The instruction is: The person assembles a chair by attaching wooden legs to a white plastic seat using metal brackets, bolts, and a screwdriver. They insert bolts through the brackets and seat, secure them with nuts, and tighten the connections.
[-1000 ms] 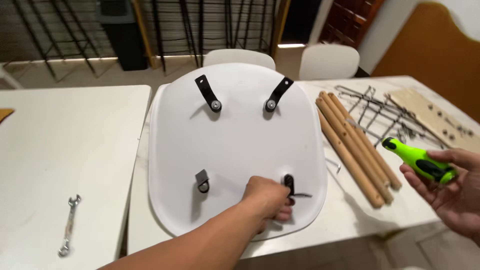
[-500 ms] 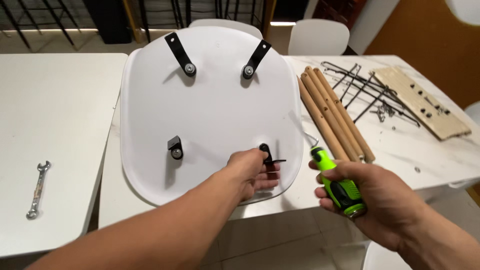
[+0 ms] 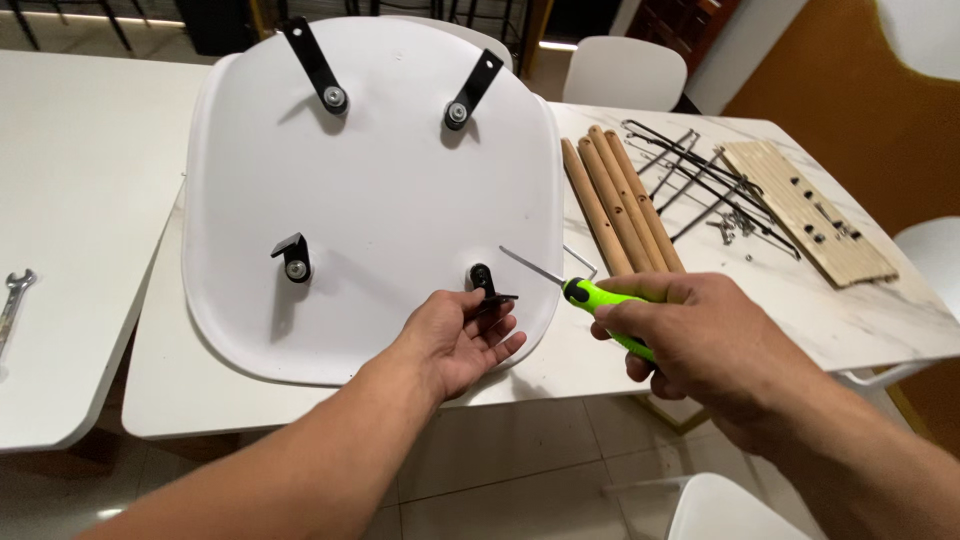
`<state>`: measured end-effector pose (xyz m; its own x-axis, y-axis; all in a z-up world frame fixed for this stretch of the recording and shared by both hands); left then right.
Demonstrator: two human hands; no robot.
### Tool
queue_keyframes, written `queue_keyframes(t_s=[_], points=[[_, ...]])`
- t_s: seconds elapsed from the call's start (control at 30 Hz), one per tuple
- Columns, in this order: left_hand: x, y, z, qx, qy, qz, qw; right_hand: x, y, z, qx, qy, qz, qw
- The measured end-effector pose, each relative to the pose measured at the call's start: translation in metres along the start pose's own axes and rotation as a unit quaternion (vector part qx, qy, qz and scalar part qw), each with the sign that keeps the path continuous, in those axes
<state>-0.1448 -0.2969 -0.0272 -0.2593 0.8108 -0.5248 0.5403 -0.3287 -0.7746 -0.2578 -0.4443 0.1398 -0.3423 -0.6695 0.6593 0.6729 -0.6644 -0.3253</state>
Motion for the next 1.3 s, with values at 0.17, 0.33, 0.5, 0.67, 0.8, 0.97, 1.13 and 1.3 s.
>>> queue_keyframes(t_s=[0.17,0.33,0.5,0.67,0.8,0.97,1.13,1.3], points=[[0.008,-0.017,0.002,0.001,-0.026,0.018,1.0,-0.005,-0.016,0.011,-0.043,0.001,0.019,0.999],[0.01,-0.027,-0.001,0.013,-0.043,-0.009,0.999,-0.015,-0.03,0.014,-0.076,-0.006,-0.012,0.997],[0.005,-0.02,0.0,0.022,-0.082,0.034,0.996,-0.018,-0.026,0.013,-0.066,-0.013,-0.011,0.998],[0.004,-0.014,0.001,0.028,-0.134,0.027,0.99,-0.019,-0.021,0.008,-0.076,-0.014,-0.019,0.997],[0.003,-0.016,0.001,0.031,-0.15,0.029,0.988,-0.02,-0.019,0.009,-0.067,0.004,-0.016,0.998],[0.002,-0.019,-0.001,0.025,-0.142,0.021,0.989,-0.018,-0.015,0.012,-0.075,0.001,-0.016,0.997],[0.002,-0.023,-0.001,0.025,-0.141,0.01,0.99,-0.018,-0.017,0.013,-0.078,0.0,-0.008,0.997],[0.002,-0.024,-0.002,0.02,-0.136,0.004,0.99,-0.021,-0.021,0.013,-0.106,0.011,-0.01,0.994]])
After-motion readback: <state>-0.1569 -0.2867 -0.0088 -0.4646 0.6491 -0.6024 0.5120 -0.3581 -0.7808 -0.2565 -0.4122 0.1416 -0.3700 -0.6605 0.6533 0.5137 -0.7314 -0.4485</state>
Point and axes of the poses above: each hand's wrist, its own y-axis towards the middle knuckle, its own x-axis out of the back of the hand, z = x × y, the point moved 3 cm from there along y, towards the middle knuckle, and after that the axes turned 13 degrees about -z, right-handed, at the moved point
